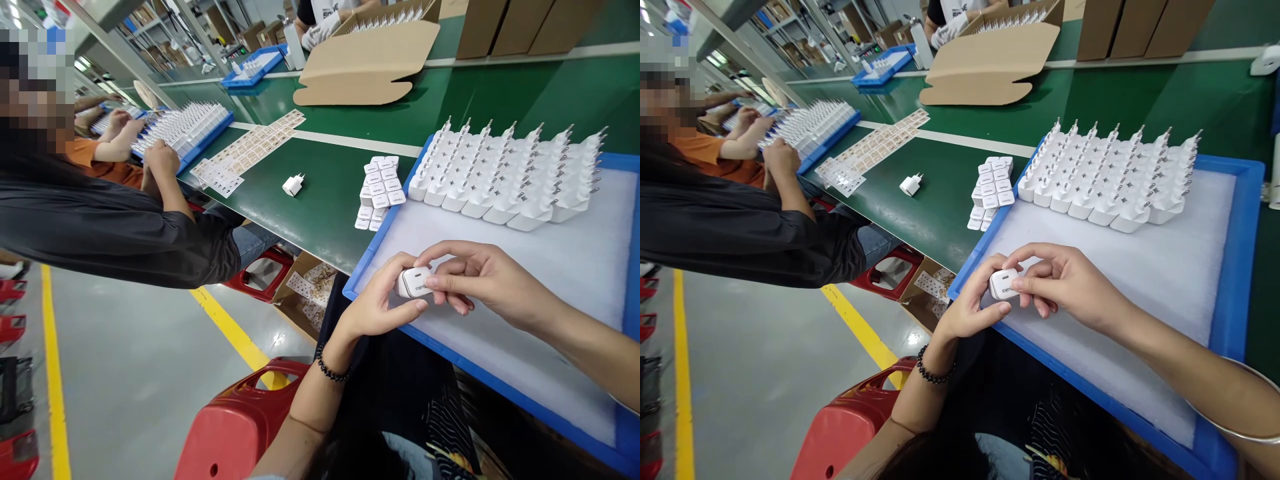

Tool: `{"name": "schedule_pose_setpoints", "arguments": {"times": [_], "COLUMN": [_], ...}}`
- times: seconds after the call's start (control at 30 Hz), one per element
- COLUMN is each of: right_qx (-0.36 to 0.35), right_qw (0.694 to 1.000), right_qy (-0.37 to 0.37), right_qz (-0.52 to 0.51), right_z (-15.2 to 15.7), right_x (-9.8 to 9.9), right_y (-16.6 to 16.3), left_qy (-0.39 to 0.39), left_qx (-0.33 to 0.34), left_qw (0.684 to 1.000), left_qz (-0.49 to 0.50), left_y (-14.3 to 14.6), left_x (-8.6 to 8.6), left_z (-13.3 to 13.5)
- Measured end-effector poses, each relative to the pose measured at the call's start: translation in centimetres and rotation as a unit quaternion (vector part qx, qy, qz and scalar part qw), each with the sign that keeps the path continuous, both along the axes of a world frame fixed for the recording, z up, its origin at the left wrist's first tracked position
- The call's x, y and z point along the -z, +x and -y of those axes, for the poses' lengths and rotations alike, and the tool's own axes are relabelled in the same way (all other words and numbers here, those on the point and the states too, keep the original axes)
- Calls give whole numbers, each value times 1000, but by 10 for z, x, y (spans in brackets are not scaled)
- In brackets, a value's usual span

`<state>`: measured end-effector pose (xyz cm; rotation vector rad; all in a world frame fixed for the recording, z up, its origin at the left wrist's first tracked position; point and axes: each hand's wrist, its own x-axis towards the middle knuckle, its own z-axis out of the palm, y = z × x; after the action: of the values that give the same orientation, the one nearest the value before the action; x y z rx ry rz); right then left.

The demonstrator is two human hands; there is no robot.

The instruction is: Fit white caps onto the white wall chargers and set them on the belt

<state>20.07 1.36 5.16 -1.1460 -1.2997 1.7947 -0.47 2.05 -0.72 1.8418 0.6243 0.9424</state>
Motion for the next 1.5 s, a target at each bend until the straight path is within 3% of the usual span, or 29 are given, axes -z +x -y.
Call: {"name": "schedule_pose_setpoints", "arguments": {"times": [0.4, 0.93, 1.3, 1.5], "right_qx": [6, -3, 1, 1], "right_qw": [999, 998, 1000, 1000], "right_qy": [37, 54, 23, -3], "right_qz": [7, 34, 17, 11], "right_z": [3, 3, 2, 2], "right_x": [6, 0, 0, 1], "right_y": [3, 2, 0, -1], "left_qy": [-25, -51, -80, -43], "left_qx": [-18, 4, 3, 8], "left_qw": [999, 999, 997, 999], "left_qz": [-3, 3, -4, 0], "left_y": [1, -1, -2, -2], "left_x": [-1, 1, -3, -3], "left_z": [2, 0, 2, 1]}}
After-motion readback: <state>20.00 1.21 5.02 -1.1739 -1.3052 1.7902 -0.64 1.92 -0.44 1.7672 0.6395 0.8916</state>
